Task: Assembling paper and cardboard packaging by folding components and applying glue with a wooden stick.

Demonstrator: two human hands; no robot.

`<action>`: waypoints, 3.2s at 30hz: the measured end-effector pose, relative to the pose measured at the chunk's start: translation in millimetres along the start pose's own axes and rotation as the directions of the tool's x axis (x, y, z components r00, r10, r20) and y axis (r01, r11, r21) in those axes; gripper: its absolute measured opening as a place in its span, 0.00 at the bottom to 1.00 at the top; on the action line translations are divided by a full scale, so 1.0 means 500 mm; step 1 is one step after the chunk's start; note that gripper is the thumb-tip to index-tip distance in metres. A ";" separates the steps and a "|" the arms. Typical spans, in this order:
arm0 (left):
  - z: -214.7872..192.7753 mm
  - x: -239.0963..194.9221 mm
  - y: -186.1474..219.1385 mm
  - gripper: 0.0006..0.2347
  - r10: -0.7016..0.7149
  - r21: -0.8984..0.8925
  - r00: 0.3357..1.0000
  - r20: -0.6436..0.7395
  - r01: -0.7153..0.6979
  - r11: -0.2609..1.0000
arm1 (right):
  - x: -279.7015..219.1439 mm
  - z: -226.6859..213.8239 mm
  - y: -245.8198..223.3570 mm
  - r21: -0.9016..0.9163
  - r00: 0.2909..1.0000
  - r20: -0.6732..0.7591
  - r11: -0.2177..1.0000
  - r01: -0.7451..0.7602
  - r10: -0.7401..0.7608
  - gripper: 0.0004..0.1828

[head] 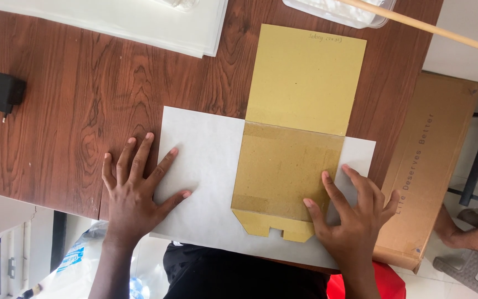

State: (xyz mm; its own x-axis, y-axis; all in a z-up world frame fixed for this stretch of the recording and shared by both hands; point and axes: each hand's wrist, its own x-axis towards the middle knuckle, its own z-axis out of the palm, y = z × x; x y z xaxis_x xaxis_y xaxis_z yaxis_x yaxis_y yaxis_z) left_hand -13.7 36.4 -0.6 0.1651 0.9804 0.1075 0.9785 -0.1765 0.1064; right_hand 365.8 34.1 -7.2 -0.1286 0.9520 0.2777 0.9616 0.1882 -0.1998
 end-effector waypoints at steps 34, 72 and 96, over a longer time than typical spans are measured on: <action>0.003 -0.004 -0.008 0.34 0.014 0.035 1.000 0.025 -0.014 0.999 | 0.005 -0.020 -0.011 0.271 0.950 0.184 0.942 0.198 -0.253 0.25; -0.009 -0.029 0.004 0.33 0.026 -0.070 0.999 -0.042 -0.029 0.997 | -0.008 -0.022 -0.013 0.271 0.962 0.076 0.934 0.233 -0.262 0.27; -0.066 -0.155 0.168 0.17 -0.815 -0.901 0.507 0.279 0.433 -0.039 | -0.018 -0.021 -0.016 0.244 0.955 0.091 0.936 0.254 -0.283 0.22</action>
State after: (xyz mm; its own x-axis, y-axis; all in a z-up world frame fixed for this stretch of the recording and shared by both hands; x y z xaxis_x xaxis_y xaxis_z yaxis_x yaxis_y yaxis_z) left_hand 51.5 -57.3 32.8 -0.6795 0.6657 -0.3083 -0.0778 0.3524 0.9326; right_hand 361.9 21.5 1.8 -0.4171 0.8775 0.2366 0.8080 0.4772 -0.3456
